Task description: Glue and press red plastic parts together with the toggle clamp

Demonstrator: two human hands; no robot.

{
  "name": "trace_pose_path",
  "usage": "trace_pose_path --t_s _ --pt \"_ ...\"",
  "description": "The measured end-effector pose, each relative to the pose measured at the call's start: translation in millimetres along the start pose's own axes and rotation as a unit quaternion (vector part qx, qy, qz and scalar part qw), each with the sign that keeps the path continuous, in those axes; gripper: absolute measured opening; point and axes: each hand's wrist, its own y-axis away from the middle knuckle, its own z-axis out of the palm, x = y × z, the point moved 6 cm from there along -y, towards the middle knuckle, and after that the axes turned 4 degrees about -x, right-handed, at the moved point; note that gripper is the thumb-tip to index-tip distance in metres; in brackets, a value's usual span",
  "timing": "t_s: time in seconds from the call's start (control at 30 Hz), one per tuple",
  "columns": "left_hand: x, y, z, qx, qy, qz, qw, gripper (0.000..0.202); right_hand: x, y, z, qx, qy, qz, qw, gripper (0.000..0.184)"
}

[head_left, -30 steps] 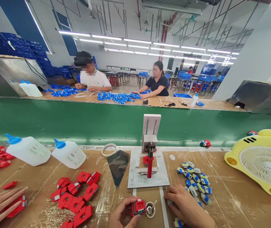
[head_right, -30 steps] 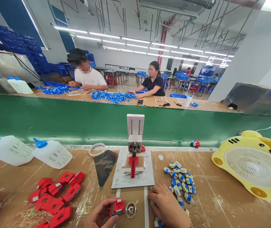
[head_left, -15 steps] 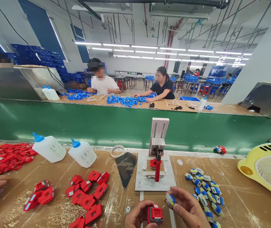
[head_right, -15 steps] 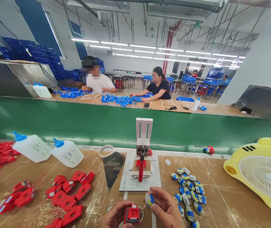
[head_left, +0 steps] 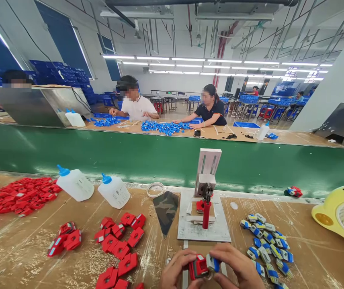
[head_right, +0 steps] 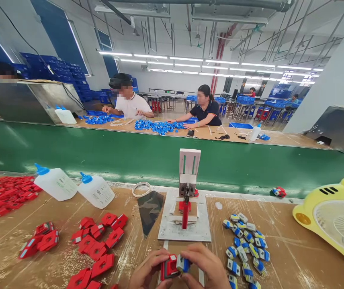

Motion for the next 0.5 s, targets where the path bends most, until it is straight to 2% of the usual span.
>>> trace_pose_path --t_s 0.1,0.2,0.3,0.37,0.43,0.5 --pt "-10 0 0.4 -0.073 0.064 -0.016 0.995 0.041 -4 0 3 -0.065 0.055 -0.042 0.995 0.052" --pt "-13 -1 1.0 -0.084 0.127 -0.038 0.988 0.041 -2 3 7 -0.081 0.045 -0.057 0.994 0.05" --pt "-13 -3 2.5 -0.072 0.188 -0.055 0.978 0.04 3 6 14 -0.061 0.028 -0.048 0.997 0.045" --pt "-14 -4 5.1 -0.068 0.207 -0.079 0.973 0.039 5 7 16 -0.025 0.039 -0.04 0.998 0.038" --pt "-17 -4 7.6 -0.046 0.224 -0.101 0.968 0.039 3 6 15 0.002 0.052 -0.052 0.997 0.037" --pt "-20 -2 11.9 -0.004 0.264 -0.14 0.954 0.041 -1 3 15 -0.005 0.054 -0.065 0.996 0.04"
